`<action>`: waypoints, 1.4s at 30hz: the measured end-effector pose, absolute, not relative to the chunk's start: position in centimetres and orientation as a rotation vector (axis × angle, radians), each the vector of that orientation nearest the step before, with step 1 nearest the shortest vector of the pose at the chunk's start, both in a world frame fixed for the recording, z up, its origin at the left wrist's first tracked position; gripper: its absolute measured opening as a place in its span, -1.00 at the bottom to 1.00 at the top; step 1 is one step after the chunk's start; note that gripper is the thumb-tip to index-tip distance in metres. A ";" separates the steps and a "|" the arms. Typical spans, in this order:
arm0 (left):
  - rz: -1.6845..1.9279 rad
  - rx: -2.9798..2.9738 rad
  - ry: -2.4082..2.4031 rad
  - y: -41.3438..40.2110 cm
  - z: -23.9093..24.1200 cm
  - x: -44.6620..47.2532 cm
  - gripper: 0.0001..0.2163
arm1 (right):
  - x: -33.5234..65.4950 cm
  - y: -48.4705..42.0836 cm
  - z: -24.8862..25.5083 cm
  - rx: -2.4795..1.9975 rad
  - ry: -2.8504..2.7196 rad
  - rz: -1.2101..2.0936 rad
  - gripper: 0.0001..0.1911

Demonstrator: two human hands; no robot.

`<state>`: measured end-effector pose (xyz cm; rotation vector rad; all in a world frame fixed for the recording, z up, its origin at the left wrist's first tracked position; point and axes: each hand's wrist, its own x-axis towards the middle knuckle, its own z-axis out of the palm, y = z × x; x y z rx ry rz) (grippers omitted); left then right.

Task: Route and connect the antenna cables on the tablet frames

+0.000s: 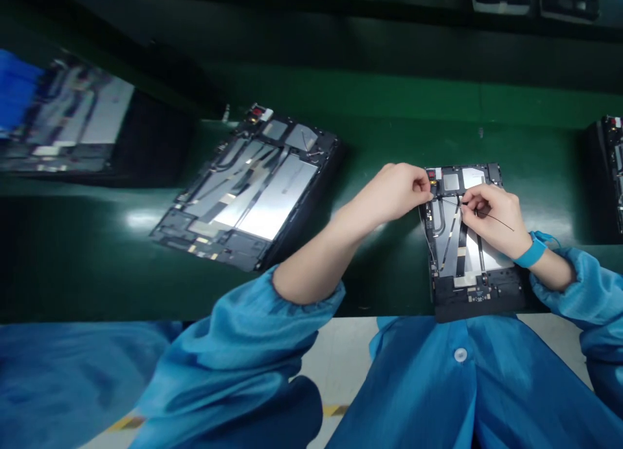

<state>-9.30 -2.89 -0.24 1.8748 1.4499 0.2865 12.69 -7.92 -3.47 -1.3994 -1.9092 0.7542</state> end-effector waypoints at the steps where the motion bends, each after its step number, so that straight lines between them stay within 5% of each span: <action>1: 0.247 1.942 1.427 -2.4 0.0 -9.3 -0.85 | 12.7 -7.9 -3.5 -1.404 -1.903 0.765 -0.83; 12: -0.074 2.259 1.329 -0.1 0.8 -6.7 -0.65 | 12.8 -7.8 -3.6 -1.412 -1.902 0.795 -0.84; 17: -0.338 2.462 1.344 -0.9 2.2 -6.5 -0.79 | 14.8 -7.2 -3.8 -1.327 -1.785 0.736 -0.90; 29: -0.134 2.335 1.737 -9.1 0.4 -1.6 -0.75 | 16.5 -4.9 -1.9 -1.359 -2.221 0.581 -0.77; 37: 0.200 2.073 1.705 -8.7 -0.4 -2.8 -0.97 | 18.0 -6.1 -4.1 -1.410 -1.665 0.935 -0.86; 42: 0.196 2.037 1.692 -7.7 -0.7 -1.6 -0.85 | 17.7 -5.7 -4.6 -1.387 -1.598 0.893 -0.91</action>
